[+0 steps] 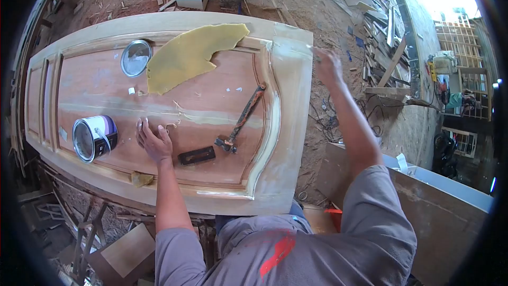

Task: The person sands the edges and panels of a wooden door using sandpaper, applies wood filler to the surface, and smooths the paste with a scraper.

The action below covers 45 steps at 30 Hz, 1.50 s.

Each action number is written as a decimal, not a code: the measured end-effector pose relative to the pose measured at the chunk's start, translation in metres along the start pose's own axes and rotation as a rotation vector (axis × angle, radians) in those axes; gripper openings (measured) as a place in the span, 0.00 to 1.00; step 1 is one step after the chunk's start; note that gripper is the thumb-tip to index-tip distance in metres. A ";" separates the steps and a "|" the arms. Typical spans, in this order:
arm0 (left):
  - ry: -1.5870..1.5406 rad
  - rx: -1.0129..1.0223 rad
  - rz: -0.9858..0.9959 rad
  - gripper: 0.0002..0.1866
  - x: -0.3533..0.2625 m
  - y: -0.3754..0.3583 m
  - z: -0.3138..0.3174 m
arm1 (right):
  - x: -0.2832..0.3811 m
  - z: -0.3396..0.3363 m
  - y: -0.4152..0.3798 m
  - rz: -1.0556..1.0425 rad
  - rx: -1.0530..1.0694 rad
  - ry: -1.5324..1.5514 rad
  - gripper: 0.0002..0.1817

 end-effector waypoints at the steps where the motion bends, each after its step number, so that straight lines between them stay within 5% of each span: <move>1: 0.004 -0.005 0.003 0.31 0.001 0.001 0.001 | 0.009 0.016 -0.003 0.010 -0.023 -0.011 0.30; 6: -0.002 0.013 -0.011 0.31 -0.001 0.000 0.000 | 0.044 0.034 -0.026 0.025 0.064 -0.069 0.28; 9: -0.004 -0.001 -0.002 0.32 0.002 -0.001 0.002 | 0.039 -0.003 -0.008 0.104 0.398 -0.026 0.26; 15: -0.018 0.012 -0.020 0.31 0.000 0.000 -0.001 | 0.002 0.010 0.040 0.161 0.412 -0.003 0.24; 19: -0.019 0.020 -0.016 0.31 -0.002 -0.002 -0.002 | 0.037 0.010 0.009 0.007 0.403 0.014 0.26; 23: -0.005 0.001 -0.015 0.30 -0.001 0.001 -0.003 | 0.037 -0.022 0.003 0.095 0.564 0.127 0.24; 26: -0.011 -0.004 -0.018 0.30 -0.004 0.005 0.000 | 0.009 -0.022 -0.003 0.216 0.198 0.144 0.25; 29: -0.009 0.006 -0.013 0.30 -0.002 -0.001 -0.004 | 0.003 0.014 -0.015 0.027 -0.081 0.074 0.26; 34: 0.001 0.012 -0.018 0.30 -0.004 0.000 -0.005 | 0.027 0.016 -0.029 0.007 0.101 0.044 0.26; 37: -0.003 -0.004 -0.016 0.30 -0.002 0.002 -0.001 | 0.012 -0.011 -0.003 0.134 0.524 0.032 0.22; 41: -0.021 -0.009 -0.026 0.30 -0.002 0.000 -0.003 | 0.013 -0.038 0.031 0.185 0.354 0.110 0.18; 45: -0.014 -0.001 -0.012 0.30 -0.001 0.001 -0.003 | 0.018 0.010 0.017 0.101 0.424 -0.041 0.24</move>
Point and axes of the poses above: each hand's wrist, its own y-axis towards the middle knuckle, its own z-axis out of the palm, x = y × z, the point moved 3 cm from there along y, towards the middle knuckle, and after that the axes turned 3 degrees about -z, right-handed, at the moved point
